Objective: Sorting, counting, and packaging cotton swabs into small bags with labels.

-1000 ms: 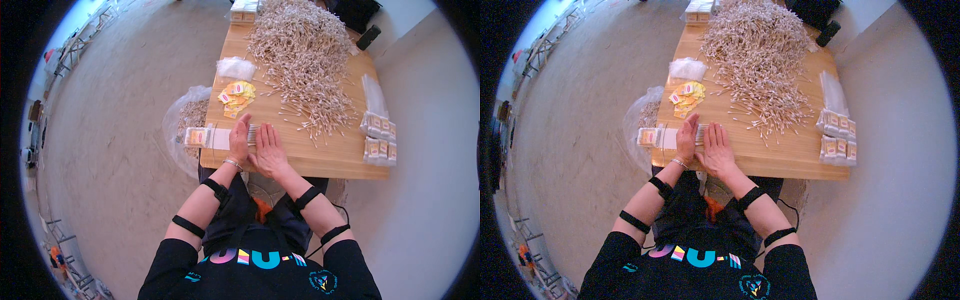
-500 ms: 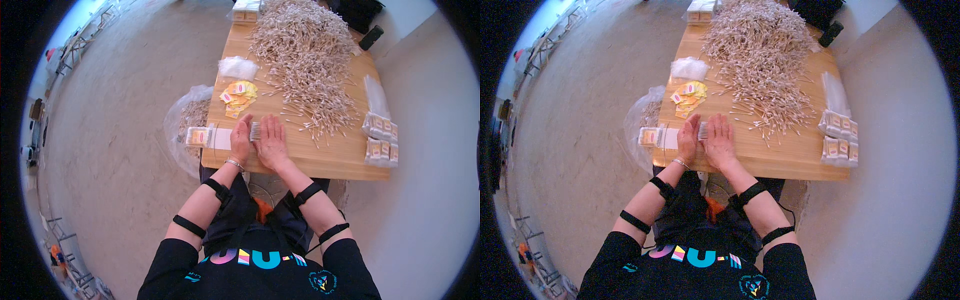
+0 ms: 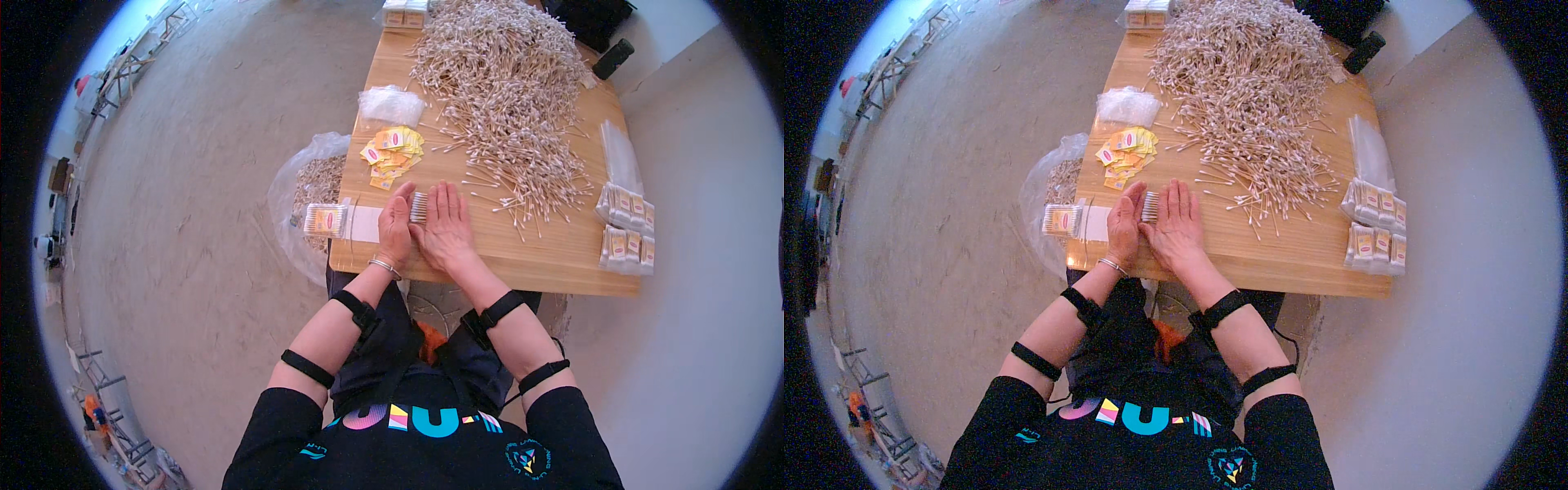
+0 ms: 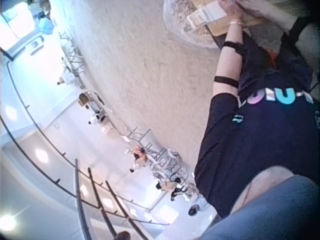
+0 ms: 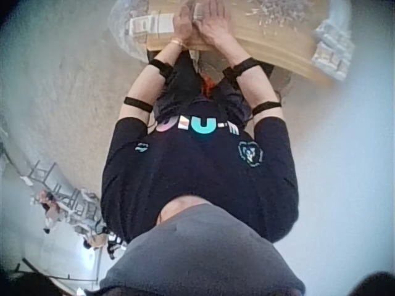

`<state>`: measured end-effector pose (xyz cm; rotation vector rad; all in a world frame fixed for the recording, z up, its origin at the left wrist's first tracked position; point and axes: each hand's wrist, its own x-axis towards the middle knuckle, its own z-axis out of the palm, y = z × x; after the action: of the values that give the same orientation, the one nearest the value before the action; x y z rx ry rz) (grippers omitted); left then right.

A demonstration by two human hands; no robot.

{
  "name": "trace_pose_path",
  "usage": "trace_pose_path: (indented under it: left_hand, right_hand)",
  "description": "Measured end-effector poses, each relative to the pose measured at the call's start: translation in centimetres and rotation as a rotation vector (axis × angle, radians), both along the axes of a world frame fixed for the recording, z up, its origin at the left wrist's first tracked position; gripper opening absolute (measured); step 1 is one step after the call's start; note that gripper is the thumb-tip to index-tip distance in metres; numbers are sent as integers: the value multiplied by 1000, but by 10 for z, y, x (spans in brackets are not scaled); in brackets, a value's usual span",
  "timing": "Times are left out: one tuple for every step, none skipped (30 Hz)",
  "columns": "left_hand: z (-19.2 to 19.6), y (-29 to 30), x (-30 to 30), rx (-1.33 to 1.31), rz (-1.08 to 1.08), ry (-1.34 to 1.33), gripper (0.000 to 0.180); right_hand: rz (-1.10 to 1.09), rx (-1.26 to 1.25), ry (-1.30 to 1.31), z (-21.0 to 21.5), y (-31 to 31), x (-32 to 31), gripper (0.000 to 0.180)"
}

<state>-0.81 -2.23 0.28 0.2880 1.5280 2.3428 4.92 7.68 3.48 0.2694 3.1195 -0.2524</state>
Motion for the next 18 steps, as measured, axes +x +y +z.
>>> trace_pose_path:
  left_hand:
    - [0,1,0,2,-2,2,57]
    - [0,1,0,11,9,-6,57]
    - [1,2,1,20,19,-14,57]
    - [0,1,0,22,20,-10,57]
    - [-1,1,1,25,45,-21,56]
    - [-2,1,0,27,71,-33,55]
    - [-1,1,1,29,74,-33,55]
    - [0,1,1,23,45,-28,55]
    - [0,1,1,16,16,-23,56]
    - [0,0,1,16,17,-24,56]
    - [0,0,0,16,15,-19,56]
    - [0,0,1,16,14,-14,56]
    - [1,-1,1,16,14,-14,56]
    - [3,0,1,13,22,-28,56]
    - [4,0,1,10,30,-41,56]
    - [3,0,1,12,29,-39,56]
    - [3,0,1,17,29,-32,56]
    - [3,1,1,23,30,-24,56]
  right_hand:
    - [-2,2,2,0,1,-1,78]
    - [3,14,-15,1,1,-2,77]
    - [8,26,-31,1,2,-2,77]
    - [8,28,-27,2,2,-2,77]
    - [28,28,0,3,2,0,77]
    - [48,29,28,3,1,2,77]
    - [50,31,27,2,1,4,77]
    - [45,18,57,1,0,7,77]
    - [40,5,86,0,1,8,78]
    - [41,6,86,0,0,8,78]
    - [64,4,50,0,0,8,78]
    - [87,3,14,0,0,7,77]
    - [87,2,13,3,1,4,77]
    - [106,42,-40,6,4,0,77]
    - [124,82,-93,9,5,-2,77]
    - [122,83,-91,7,6,-2,77]
    - [128,78,-16,5,7,-3,77]
    - [134,74,60,3,8,-3,76]
